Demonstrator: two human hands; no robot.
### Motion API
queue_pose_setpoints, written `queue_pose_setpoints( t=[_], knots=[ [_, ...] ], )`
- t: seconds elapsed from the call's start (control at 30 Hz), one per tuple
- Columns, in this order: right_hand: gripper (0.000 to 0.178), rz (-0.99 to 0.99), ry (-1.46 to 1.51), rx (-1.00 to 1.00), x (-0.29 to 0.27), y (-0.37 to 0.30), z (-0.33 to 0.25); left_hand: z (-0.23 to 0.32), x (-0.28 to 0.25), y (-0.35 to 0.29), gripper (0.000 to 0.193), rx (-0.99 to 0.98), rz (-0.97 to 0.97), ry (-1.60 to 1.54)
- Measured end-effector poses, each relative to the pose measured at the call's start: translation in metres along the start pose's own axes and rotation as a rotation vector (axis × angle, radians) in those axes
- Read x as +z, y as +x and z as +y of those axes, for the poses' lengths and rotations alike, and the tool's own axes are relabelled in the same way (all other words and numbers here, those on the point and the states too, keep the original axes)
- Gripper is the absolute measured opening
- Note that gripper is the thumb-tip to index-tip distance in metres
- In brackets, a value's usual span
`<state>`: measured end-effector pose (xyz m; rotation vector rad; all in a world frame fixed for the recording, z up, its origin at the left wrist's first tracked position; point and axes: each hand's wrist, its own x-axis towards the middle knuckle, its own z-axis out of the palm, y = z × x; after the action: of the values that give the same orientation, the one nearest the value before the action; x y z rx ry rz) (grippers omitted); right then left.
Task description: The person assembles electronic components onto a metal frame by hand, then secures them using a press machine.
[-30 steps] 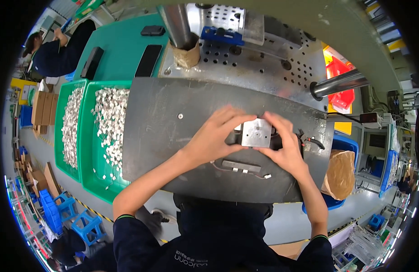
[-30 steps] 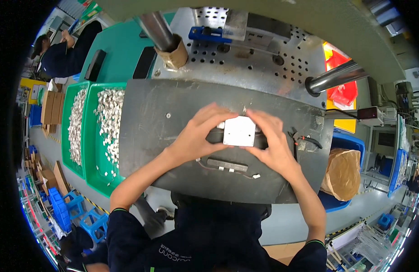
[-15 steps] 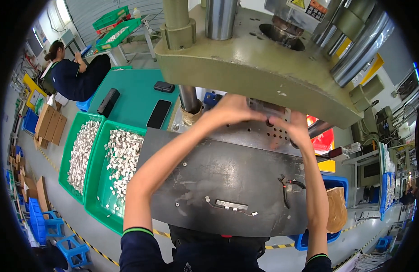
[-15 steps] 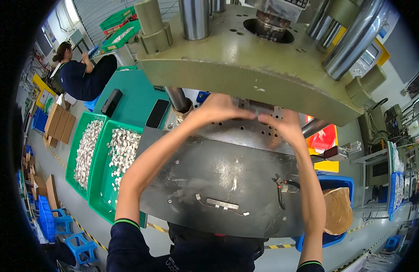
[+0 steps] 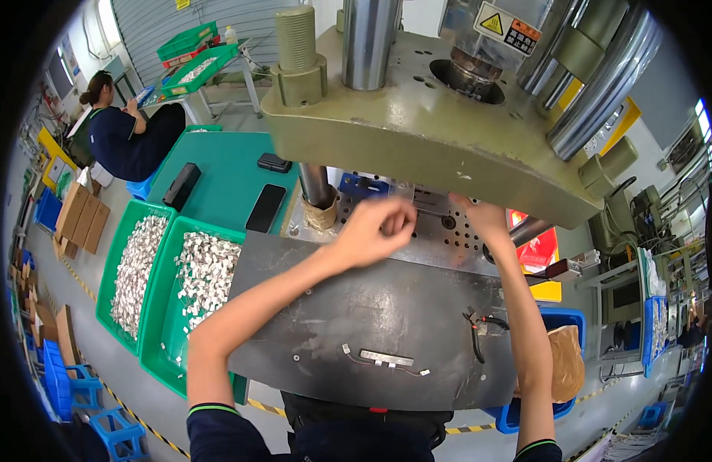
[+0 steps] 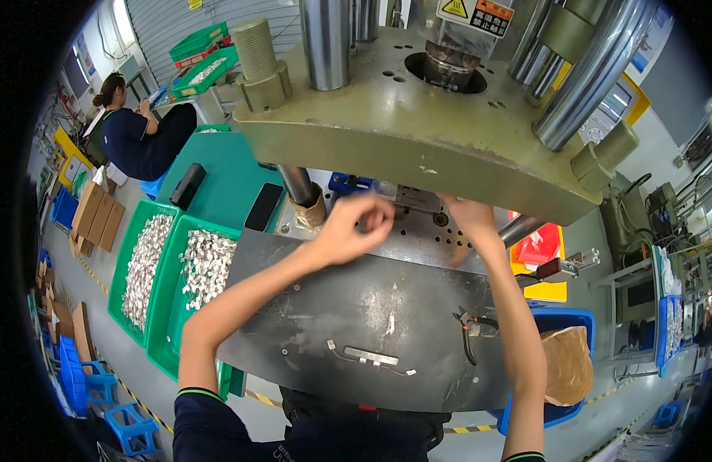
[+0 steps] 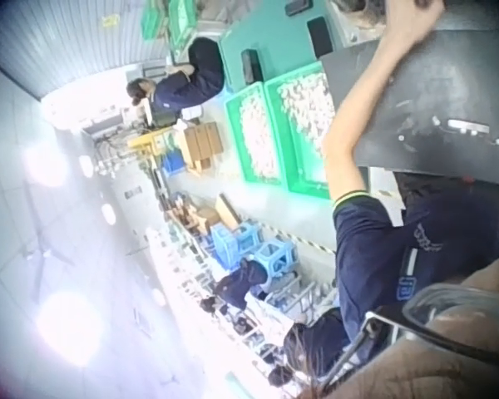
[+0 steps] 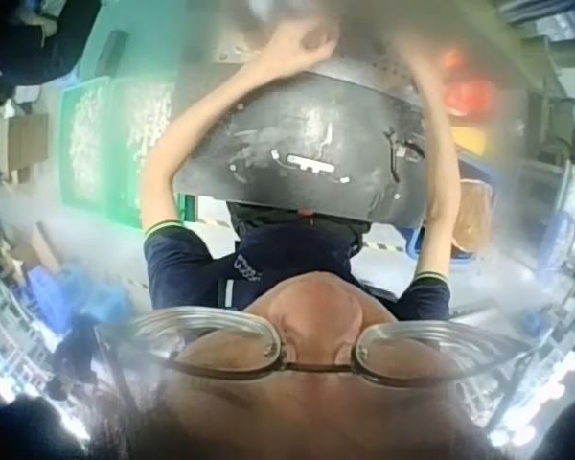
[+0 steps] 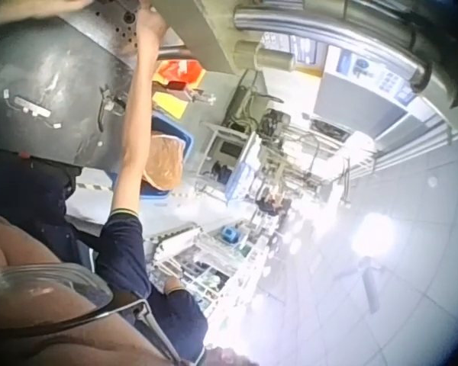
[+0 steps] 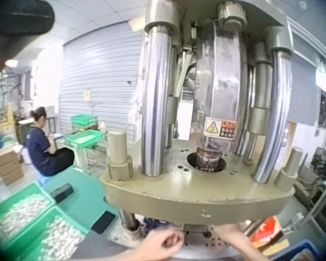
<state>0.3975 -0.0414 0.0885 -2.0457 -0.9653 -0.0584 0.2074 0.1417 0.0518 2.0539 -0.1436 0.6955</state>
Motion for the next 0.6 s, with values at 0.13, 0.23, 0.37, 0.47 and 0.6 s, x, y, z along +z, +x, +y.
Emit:
queue_pose_setpoints(
  t=[0.13,0.23,0.37,0.47,0.6],
  knots=[
    [0.040,-0.019,-0.066,-0.036,0.017,0.002,-0.007,0.001,-0.002,-0.065,0.013,-0.286,-0.444,-0.061],
    [0.036,0.035,-0.082,-0.052,0.028,-0.002,-0.015,-0.006,0.010,-0.069,0.013,-0.210,-0.423,0.053],
    [0.032,0.023,-0.179,-0.217,0.040,0.016,0.026,-0.008,0.014,-0.067,0.012,-0.204,-0.466,0.102],
    [0.032,0.150,-0.287,-0.468,0.045,0.034,0.072,-0.007,0.014,-0.066,0.010,-0.215,-0.469,0.115],
    [0.039,0.073,-0.243,-0.220,0.051,0.048,0.077,-0.010,0.017,-0.066,0.009,-0.164,-0.439,0.151]
  ],
)
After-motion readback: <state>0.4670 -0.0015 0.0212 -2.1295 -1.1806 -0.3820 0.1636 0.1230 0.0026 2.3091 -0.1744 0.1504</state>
